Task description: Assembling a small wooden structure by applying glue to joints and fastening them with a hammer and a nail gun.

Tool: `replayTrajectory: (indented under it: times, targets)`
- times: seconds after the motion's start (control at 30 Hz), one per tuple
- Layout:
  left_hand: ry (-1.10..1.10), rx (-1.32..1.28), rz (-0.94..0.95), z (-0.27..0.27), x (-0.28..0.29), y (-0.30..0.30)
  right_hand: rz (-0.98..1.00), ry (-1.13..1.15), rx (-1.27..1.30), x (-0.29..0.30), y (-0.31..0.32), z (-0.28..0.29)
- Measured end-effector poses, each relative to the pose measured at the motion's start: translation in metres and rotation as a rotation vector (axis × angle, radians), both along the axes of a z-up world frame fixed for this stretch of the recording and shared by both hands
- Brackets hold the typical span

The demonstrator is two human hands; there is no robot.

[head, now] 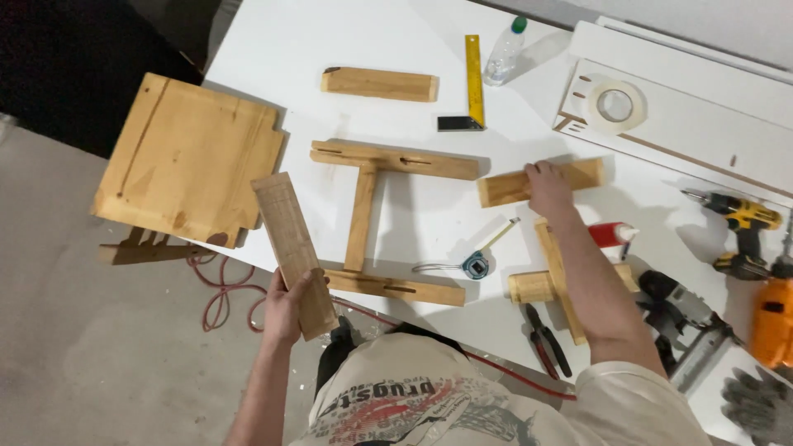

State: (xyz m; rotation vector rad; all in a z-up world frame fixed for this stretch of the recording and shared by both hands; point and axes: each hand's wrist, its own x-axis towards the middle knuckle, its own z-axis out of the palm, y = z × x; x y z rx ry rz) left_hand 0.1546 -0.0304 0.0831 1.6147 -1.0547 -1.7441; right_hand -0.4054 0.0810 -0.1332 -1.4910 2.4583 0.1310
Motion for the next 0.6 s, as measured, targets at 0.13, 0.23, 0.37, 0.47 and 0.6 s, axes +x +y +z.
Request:
replayTrajectory:
  times: [0.13, 0.23, 0.37, 0.47, 0.6]
  targets:
    - [-0.005, 0.033, -0.05, -0.009, -0.008, -0.012, 0.129, -0.05, -0.062, 0.074, -0.014, 0.08]
    - [0.07, 0.032, -0.143, -0.042, -0.003, -0.026, 0.416, -0.049, -0.112, 0.139, -0.027, 0.124]
    - [0.2, 0.05, -0.382, -0.05, -0.029, -0.027, 0.782, -0.154, -0.185, 0.216, -0.042, 0.159]
    - [0.354, 0.076, -0.482, -0.067, -0.049, -0.026, 0.936, -0.172, -0.212, 0.261, -0.056, 0.186]
    - [0.426, 0.084, -0.616, -0.062, -0.048, -0.024, 1.055, -0.061, -0.382, 0.299, -0.065, 0.187]
